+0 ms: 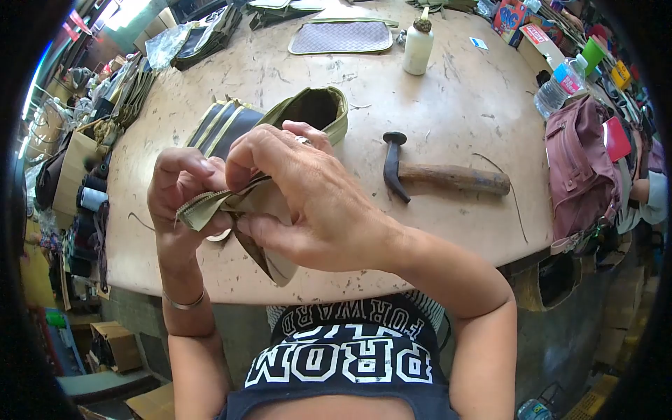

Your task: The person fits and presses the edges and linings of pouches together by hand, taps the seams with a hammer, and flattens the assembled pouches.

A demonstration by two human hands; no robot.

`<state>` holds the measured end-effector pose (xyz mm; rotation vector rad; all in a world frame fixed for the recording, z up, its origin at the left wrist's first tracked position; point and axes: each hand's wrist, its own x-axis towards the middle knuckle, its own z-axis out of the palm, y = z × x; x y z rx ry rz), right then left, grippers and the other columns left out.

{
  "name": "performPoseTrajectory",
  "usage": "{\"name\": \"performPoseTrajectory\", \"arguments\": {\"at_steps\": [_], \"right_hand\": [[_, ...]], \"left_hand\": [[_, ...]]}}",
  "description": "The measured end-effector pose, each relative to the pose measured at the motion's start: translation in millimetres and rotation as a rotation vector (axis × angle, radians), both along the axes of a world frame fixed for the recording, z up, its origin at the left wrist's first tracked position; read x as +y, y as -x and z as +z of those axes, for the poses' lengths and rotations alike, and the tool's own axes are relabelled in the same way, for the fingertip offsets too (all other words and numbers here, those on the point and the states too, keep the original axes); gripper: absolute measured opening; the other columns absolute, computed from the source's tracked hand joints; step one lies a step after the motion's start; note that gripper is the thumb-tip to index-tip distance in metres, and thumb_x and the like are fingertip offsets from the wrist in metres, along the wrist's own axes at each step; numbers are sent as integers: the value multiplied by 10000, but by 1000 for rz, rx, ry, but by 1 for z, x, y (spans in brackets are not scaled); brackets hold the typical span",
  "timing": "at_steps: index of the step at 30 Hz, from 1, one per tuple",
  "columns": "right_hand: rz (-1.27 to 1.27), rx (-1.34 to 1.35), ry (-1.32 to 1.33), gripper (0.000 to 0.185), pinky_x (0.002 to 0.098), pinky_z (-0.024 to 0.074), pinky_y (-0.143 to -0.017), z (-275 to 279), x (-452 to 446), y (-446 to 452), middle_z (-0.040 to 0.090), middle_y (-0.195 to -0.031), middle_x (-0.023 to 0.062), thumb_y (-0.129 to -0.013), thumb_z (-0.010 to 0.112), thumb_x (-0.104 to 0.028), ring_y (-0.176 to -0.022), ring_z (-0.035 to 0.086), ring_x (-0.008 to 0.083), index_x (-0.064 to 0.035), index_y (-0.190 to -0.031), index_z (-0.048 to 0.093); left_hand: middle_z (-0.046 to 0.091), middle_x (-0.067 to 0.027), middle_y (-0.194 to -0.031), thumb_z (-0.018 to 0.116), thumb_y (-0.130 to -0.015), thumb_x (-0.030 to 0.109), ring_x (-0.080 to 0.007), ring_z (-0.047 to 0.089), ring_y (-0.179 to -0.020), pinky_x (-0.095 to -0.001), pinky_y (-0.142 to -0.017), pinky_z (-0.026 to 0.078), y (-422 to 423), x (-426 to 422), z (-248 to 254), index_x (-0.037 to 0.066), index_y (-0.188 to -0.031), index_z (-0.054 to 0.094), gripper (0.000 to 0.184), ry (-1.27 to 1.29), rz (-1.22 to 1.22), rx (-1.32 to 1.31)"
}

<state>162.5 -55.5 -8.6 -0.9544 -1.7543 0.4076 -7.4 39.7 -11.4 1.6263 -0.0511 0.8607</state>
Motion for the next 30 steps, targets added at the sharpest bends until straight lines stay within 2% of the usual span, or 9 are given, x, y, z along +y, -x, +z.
{"name": "performPoseTrajectory", "arguments": {"at_steps": [2,5,11,14,15,18,24,27,30], "right_hand": [[74,185,56,349,326,362,-845,-8,3,3,526,-928,93,-702,691,-143,-929,497,242,-27,-960,488],[5,72,37,370,396,245,-967,-5,2,5,510,-909,57,-686,668,-152,-930,509,210,-76,-987,466],[-69,30,-92,232,264,396,-747,5,3,9,523,-862,67,-751,663,-120,-836,514,178,2,-897,530],[-25,355,128,141,278,427,-651,7,3,12,542,-775,63,-747,652,-103,-699,541,149,-21,-805,555],[-28,380,106,84,226,420,-585,3,5,12,553,-743,56,-760,609,-51,-660,515,99,10,-784,556],[83,542,309,74,223,418,-597,6,3,8,561,-730,41,-774,576,-42,-674,497,75,21,-811,562],[11,499,253,86,222,416,-586,2,3,9,563,-721,43,-789,561,-50,-686,497,59,26,-829,560],[-25,458,162,67,262,429,-616,-4,4,11,543,-729,51,-763,572,-32,-682,521,134,7,-813,550],[-311,130,-282,111,317,410,-640,-5,6,14,519,-756,56,-719,616,-55,-676,509,215,-34,-796,539]], "left_hand": [[534,-90,-952,715,-698,-29,-149,594,-868,-255,-780,499,-2,5,-1,-28,-1065,434,462,27,-77,-6],[524,-78,-947,719,-694,-32,-136,590,-854,-250,-772,496,-1,3,-1,-20,-1052,429,461,84,-56,38],[511,-49,-924,715,-698,-45,-102,567,-849,-225,-742,483,-3,-5,4,8,-1031,421,447,29,-30,49],[501,-40,-911,712,-699,-52,-95,553,-843,-225,-737,479,-3,-5,3,15,-1022,422,439,-50,-15,50],[498,-38,-907,711,-698,-56,-95,549,-842,-227,-736,478,-2,-5,0,17,-1018,424,436,-47,-12,43],[488,-34,-892,701,-707,-58,-96,536,-844,-233,-743,467,0,-13,-2,17,-1011,427,416,-37,74,55],[487,-37,-891,647,-737,-57,-89,500,-824,-225,-749,423,0,-17,4,10,-973,452,313,37,59,70],[495,-41,-887,630,-731,-65,-83,487,-800,-216,-741,411,1,-18,4,11,-938,472,272,80,78,86],[505,-48,-889,625,-721,-80,-84,490,-802,-215,-745,413,-4,-16,6,13,-908,485,251,42,97,81]]}}
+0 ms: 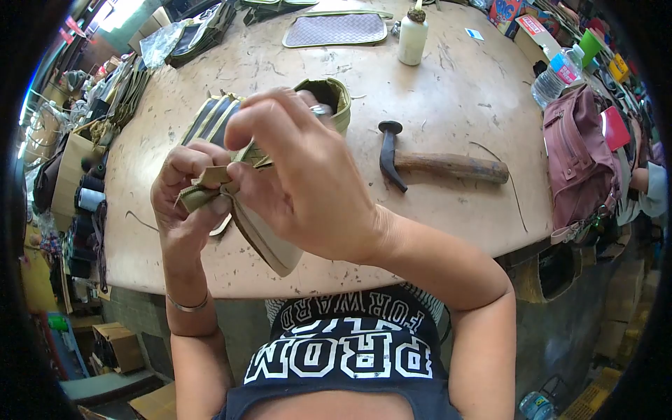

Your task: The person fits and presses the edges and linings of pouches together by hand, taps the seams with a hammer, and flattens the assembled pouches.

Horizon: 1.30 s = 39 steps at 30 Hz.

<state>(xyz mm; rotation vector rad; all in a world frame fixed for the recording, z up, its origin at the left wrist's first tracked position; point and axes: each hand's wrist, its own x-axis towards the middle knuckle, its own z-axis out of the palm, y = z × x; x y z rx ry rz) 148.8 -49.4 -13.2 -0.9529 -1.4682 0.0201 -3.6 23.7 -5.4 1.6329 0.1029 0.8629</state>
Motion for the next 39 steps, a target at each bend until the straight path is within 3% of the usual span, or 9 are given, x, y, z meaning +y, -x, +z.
{"name": "performPoseTrajectory", "arguments": {"at_steps": [5,9,16,22,28,32,33,37,39], "right_hand": [[-123,-309,-27,228,314,438,-636,8,-24,8,547,-754,95,-653,723,-59,-634,534,245,2,-804,563],[-12,-39,132,195,214,380,-606,1,-18,9,520,-734,54,-681,673,-21,-641,508,116,-27,-829,547],[329,593,445,205,209,414,-648,4,-18,11,476,-786,29,-734,600,20,-726,476,80,-14,-900,484],[650,732,615,246,208,410,-701,-1,-12,3,513,-878,47,-737,609,-15,-806,483,75,-33,-965,518],[171,-231,94,271,307,406,-839,15,-2,-19,568,-964,99,-722,665,-139,-976,531,187,-5,-947,593],[183,-250,164,171,305,459,-651,25,1,-6,578,-739,89,-735,660,-91,-712,586,166,-13,-860,573],[188,-202,288,149,385,459,-691,29,0,-7,605,-774,152,-742,606,-112,-752,606,308,-24,-847,546],[184,-160,588,149,383,461,-707,28,8,-16,605,-791,171,-808,507,-140,-785,602,322,-6,-868,538],[209,-137,557,121,312,436,-638,17,15,-18,545,-718,109,-818,521,-107,-681,535,204,4,-866,509]], "left_hand": [[531,-63,-911,613,-721,-101,-100,521,-841,-228,-772,434,-2,-3,2,3,-888,498,228,42,43,-1],[555,-74,-909,592,-737,-115,-108,540,-858,-234,-786,447,-3,-6,5,-5,-887,508,204,112,39,-2],[559,-78,-894,590,-737,-118,-106,540,-851,-226,-774,446,0,3,0,-5,-878,514,196,167,-44,-13],[549,-55,-859,641,-698,-85,-101,537,-790,-232,-729,449,-1,-2,-1,23,-840,501,227,11,52,4],[548,-48,-882,652,-671,-116,-87,542,-831,-235,-781,458,4,6,-4,35,-891,478,319,92,0,-13],[548,-40,-881,648,-681,-138,-71,537,-868,-229,-793,461,-3,-4,2,28,-934,460,356,20,44,7],[535,-35,-856,649,-693,-133,-84,532,-836,-235,-759,459,-1,-4,-1,18,-939,459,346,62,53,24],[520,-55,-816,616,-722,-120,-120,506,-742,-232,-668,433,4,8,-14,1,-892,495,241,-34,-5,-62],[535,-71,-823,603,-735,-101,-126,510,-731,-235,-660,434,7,12,-12,-12,-866,527,176,-250,26,25]]}}
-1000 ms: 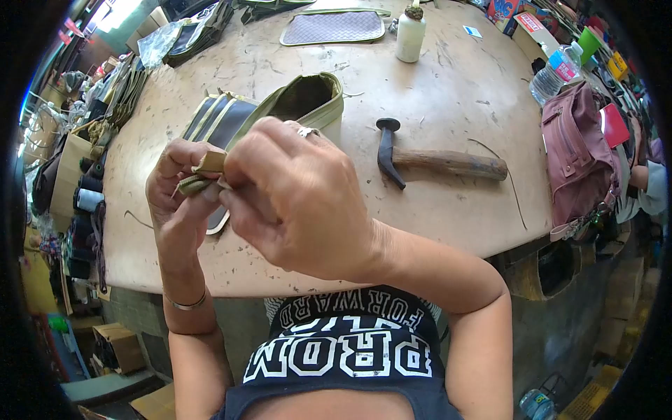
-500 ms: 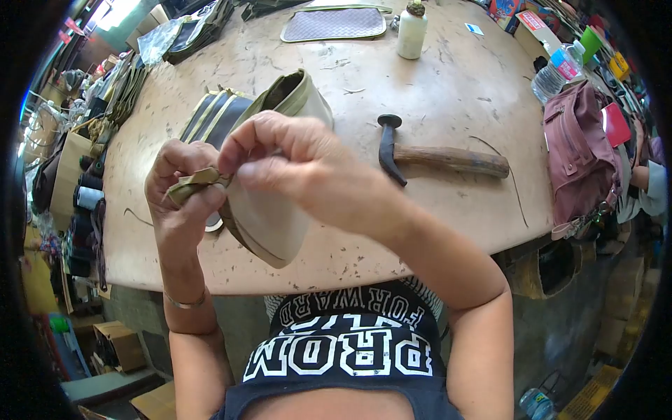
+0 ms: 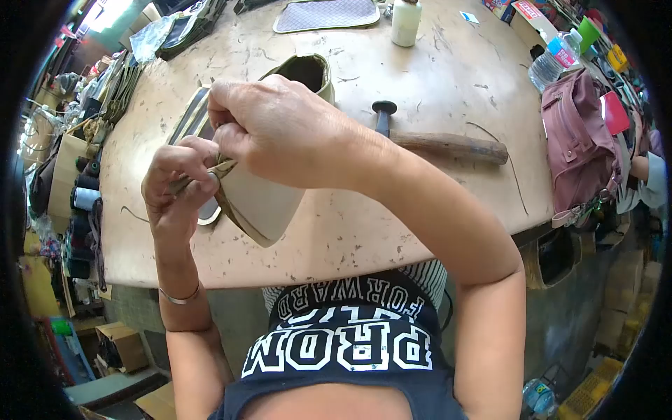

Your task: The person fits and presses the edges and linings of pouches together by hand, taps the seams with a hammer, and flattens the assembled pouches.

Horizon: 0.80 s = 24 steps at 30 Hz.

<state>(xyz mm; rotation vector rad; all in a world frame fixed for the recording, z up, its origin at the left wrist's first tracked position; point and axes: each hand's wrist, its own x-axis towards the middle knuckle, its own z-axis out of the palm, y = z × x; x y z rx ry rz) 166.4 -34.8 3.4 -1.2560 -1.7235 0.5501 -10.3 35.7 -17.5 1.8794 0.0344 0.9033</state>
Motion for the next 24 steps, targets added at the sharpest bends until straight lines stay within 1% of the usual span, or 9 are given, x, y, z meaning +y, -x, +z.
{"name": "performPoseTrajectory", "arguments": {"at_steps": [1,2,5,6,7,10,13,19,24], "right_hand": [[10,15,-15,113,276,424,-603,-4,2,0,515,-681,78,-823,528,-90,-628,501,145,9,-865,494],[23,24,19,110,278,424,-607,-4,2,0,518,-688,79,-827,524,-88,-638,503,145,9,-868,493],[60,29,84,106,283,428,-620,-3,1,1,533,-709,88,-835,517,-86,-667,515,153,6,-883,494],[69,11,80,109,285,431,-625,-3,0,2,541,-714,94,-835,518,-87,-676,526,162,3,-893,498],[80,-6,77,112,287,433,-629,-2,0,3,549,-720,100,-835,519,-87,-684,536,172,0,-903,502],[44,-180,65,175,390,459,-736,-1,1,0,617,-809,173,-806,516,-153,-811,597,318,-4,-881,568],[-5,-480,39,120,343,436,-715,-6,0,-8,591,-777,121,-809,570,-111,-788,566,264,-27,-892,589],[137,-331,139,142,358,431,-707,-5,1,-12,585,-747,116,-771,610,-148,-760,560,265,-20,-831,603],[145,-366,136,135,365,434,-663,-1,2,-10,572,-717,130,-727,638,-121,-715,561,272,-14,-791,587]], "left_hand": [[543,-79,-826,597,-741,-91,-129,513,-725,-236,-657,434,1,1,2,-19,-853,544,144,-109,19,42],[567,-95,-831,604,-749,-41,-145,529,-731,-242,-651,438,2,-7,5,-33,-833,577,88,-81,110,94],[576,-102,-820,623,-739,-16,-158,545,-760,-248,-667,449,10,1,4,-34,-880,573,151,-236,78,135],[583,-102,-804,650,-704,-18,-176,567,-764,-260,-669,465,9,-3,1,-19,-908,568,220,-180,126,123],[584,-100,-804,655,-690,-27,-179,571,-751,-262,-660,470,9,-5,-2,-11,-914,567,241,-230,177,130],[590,-87,-807,677,-632,-63,-191,586,-689,-269,-603,484,9,-9,-5,25,-906,572,306,-437,331,176],[580,-84,-784,667,-632,-73,-187,579,-665,-268,-582,480,11,-12,-8,41,-893,579,298,-490,418,198],[538,-64,-758,637,-627,-115,-167,549,-647,-269,-568,463,12,-22,-15,47,-831,592,265,-548,500,148],[500,-91,-804,627,-631,-141,-179,527,-664,-263,-577,459,12,-22,-23,7,-830,585,252,-622,467,97]]}}
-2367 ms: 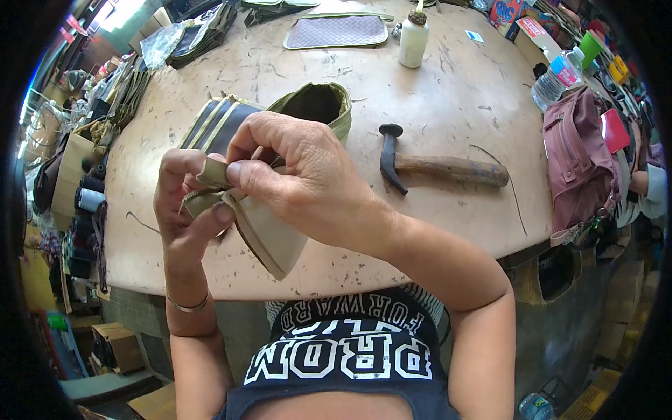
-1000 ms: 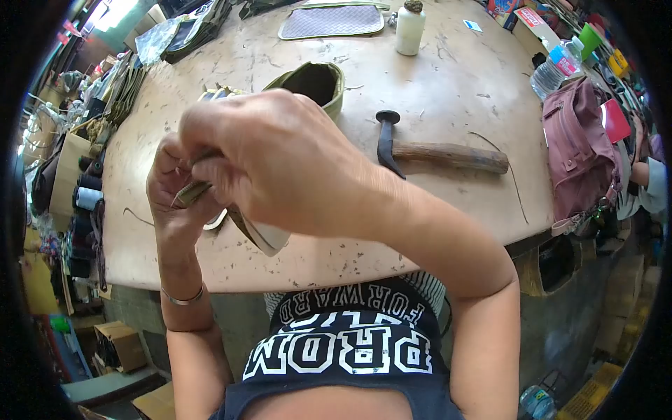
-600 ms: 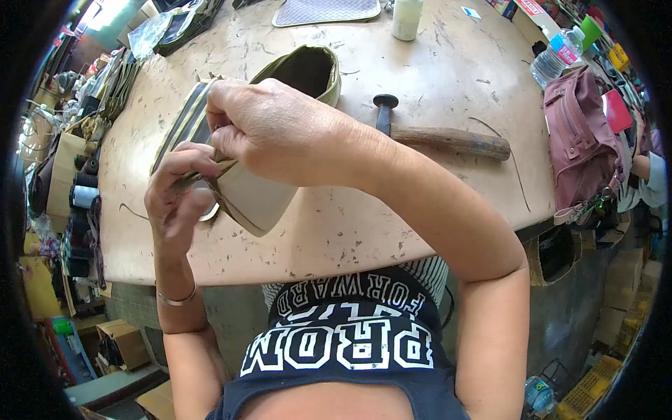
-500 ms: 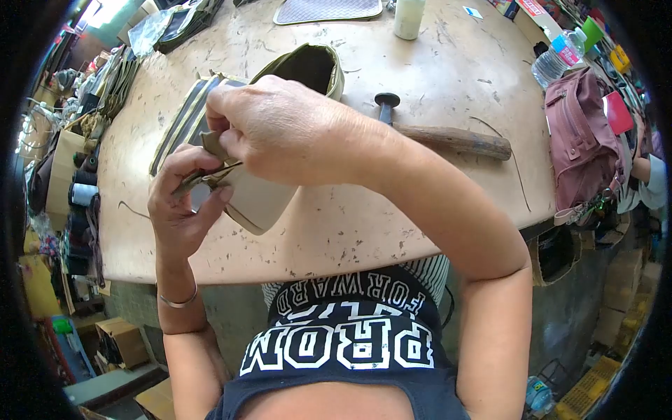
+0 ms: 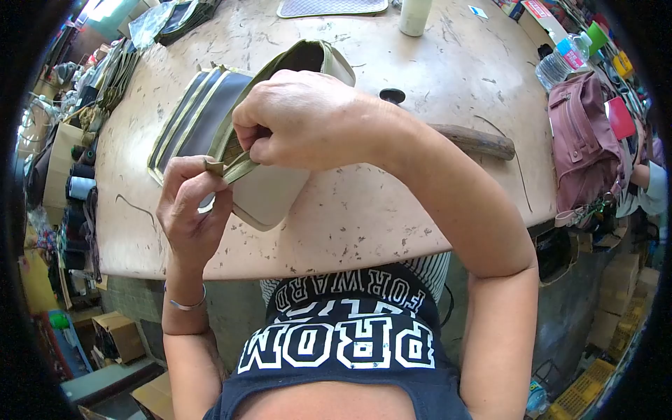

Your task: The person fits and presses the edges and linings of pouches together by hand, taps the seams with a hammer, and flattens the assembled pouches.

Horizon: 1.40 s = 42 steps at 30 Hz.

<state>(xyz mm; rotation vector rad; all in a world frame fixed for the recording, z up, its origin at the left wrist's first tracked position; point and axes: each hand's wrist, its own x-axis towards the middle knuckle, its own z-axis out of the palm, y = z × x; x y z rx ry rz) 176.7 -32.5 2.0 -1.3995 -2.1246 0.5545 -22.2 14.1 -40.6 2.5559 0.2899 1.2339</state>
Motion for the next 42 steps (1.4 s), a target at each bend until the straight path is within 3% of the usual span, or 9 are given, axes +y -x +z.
{"name": "performPoseTrajectory", "arguments": {"at_steps": [6,9,13,20,29,32,35,39,42], "right_hand": [[3,-9,-57,109,366,433,-648,-6,2,10,582,-715,134,-710,632,-84,-705,567,291,-11,-774,583],[13,37,-110,106,364,436,-638,-15,4,6,584,-709,137,-708,631,-76,-691,571,286,-7,-773,583],[10,112,-88,110,348,438,-619,-20,6,3,582,-700,135,-699,636,-59,-661,567,269,4,-767,577],[108,273,-75,109,279,413,-595,-6,1,-8,540,-665,77,-710,642,-34,-619,513,165,16,-780,576],[140,406,-56,152,269,446,-623,0,-13,-20,605,-729,45,-729,655,-71,-670,560,120,2,-849,598],[84,363,-405,180,249,404,-571,11,-20,4,551,-791,45,-730,673,-92,-657,504,127,-11,-857,575],[79,305,-586,138,235,418,-557,9,-19,17,548,-799,50,-757,640,-57,-646,512,124,-11,-864,566],[-26,338,-371,74,216,440,-584,11,-28,7,545,-793,53,-788,583,3,-649,522,97,9,-857,557],[-76,558,-135,44,200,433,-631,4,-34,8,549,-801,43,-801,572,5,-730,509,73,4,-829,538]], "left_hand": [[519,-76,-783,655,-657,-100,-173,550,-673,-269,-580,479,3,3,2,18,-873,573,260,21,45,57],[532,-73,-783,676,-678,-62,-165,569,-688,-266,-597,511,7,4,-3,22,-890,570,252,354,42,42],[552,-87,-826,700,-703,9,-178,592,-764,-274,-680,525,12,8,3,14,-937,559,273,418,8,157],[570,-127,-991,724,-697,66,-257,567,-987,-495,-995,333,15,39,-5,52,-1102,368,539,371,-449,-43],[602,-38,-825,771,-655,187,-208,606,-876,-417,-953,386,-7,46,22,61,-860,564,318,400,-433,130],[604,-64,-832,783,-626,153,-195,596,-821,-332,-802,452,-9,28,29,38,-862,570,338,544,-330,195],[592,-56,-813,788,-612,135,-189,576,-792,-319,-745,439,-15,25,36,38,-851,570,339,336,-345,213],[568,-24,-770,798,-590,144,-175,530,-725,-299,-715,405,-16,23,33,49,-829,565,347,536,-286,158],[537,13,-730,794,-585,123,-141,503,-693,-276,-772,344,-17,21,33,76,-837,563,345,380,-309,144]]}}
